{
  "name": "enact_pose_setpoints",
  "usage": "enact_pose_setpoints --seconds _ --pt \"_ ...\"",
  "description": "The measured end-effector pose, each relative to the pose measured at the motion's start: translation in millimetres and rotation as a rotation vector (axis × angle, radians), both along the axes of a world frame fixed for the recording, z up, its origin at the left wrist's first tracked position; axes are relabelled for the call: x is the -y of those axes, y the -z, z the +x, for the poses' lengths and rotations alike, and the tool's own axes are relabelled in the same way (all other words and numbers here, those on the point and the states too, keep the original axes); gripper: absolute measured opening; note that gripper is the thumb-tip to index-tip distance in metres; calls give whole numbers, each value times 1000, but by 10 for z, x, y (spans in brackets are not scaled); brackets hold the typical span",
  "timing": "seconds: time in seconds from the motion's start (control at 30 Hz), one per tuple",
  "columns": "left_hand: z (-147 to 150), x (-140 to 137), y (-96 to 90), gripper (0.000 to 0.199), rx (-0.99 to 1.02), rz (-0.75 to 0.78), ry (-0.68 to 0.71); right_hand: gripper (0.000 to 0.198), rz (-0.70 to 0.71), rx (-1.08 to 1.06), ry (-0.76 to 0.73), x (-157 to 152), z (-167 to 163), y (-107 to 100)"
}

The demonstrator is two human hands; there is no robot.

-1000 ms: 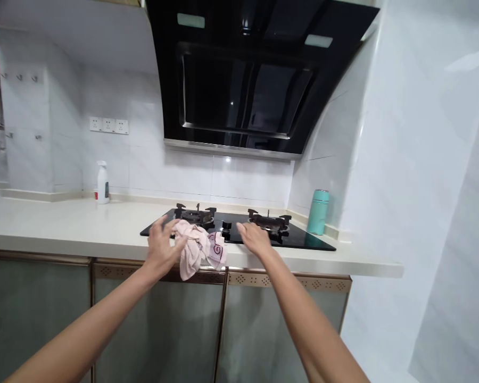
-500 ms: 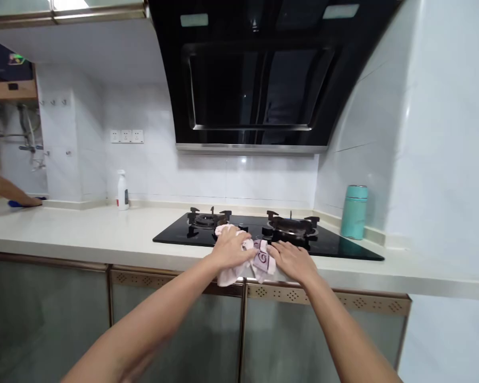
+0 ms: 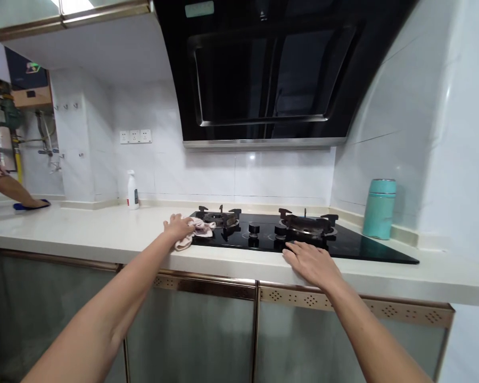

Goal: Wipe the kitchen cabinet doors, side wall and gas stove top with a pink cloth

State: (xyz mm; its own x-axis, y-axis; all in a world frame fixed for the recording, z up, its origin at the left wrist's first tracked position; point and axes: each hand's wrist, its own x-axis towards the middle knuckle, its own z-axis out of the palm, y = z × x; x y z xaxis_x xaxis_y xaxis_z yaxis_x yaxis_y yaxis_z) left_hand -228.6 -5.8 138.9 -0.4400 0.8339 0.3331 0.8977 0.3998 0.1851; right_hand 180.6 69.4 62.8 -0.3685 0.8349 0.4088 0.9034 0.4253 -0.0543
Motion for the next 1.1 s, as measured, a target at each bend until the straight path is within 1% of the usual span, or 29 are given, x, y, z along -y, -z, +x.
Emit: enact_pose_setpoints --seconds 0.1,0.2,0.3,0.37,0.4,0.47,0.53,0.57,0.63,0.7,0.77,0.8,0.87,0.93,1.0,1.1 --pt "-252 150 -8 57 14 21 -39 64 6 -3 1 42 -13 -31" --pt "-341 374 28 56 10 60 -17 65 -11 -12 13 86 -39 -55" --pt "-290 630 77 51 -36 113 31 66 -9 -31 9 103 -68 -68" --pt "-152 772 114 47 -65 138 61 67 -16 -52 2 99 -77 -74" --pt "-38 822 139 46 -75 146 89 69 -24 -64 -1 93 -76 -75" --pt "289 866 213 44 -91 165 199 73 -45 -79 -9 70 -63 -68" --pt "736 823 311 45 -116 203 404 75 -56 -79 -18 33 -38 -42" --pt "987 771 359 46 -134 230 477 75 -55 -77 -21 9 -22 -22" --pt "1488 617 434 49 -121 200 550 76 -47 -68 -19 -47 14 24" --pt "1911 434 467 56 -96 145 636 76 -41 -59 -10 -105 48 65" --pt "2179 276 475 58 -111 136 670 74 -33 -54 -8 -149 74 88" --pt "2244 225 479 57 -114 129 668 73 -32 -50 -9 -164 83 92" --pt "2236 197 501 53 -113 133 662 71 -31 -34 -22 -180 95 90" --pt "2071 279 540 49 -124 180 681 72 -46 -24 -30 -189 102 87" --pt "1793 446 577 47 -140 237 680 73 -68 -40 -37 -203 109 96" --pt "1250 765 586 44 -122 243 588 76 -68 -94 -55 -241 120 133"
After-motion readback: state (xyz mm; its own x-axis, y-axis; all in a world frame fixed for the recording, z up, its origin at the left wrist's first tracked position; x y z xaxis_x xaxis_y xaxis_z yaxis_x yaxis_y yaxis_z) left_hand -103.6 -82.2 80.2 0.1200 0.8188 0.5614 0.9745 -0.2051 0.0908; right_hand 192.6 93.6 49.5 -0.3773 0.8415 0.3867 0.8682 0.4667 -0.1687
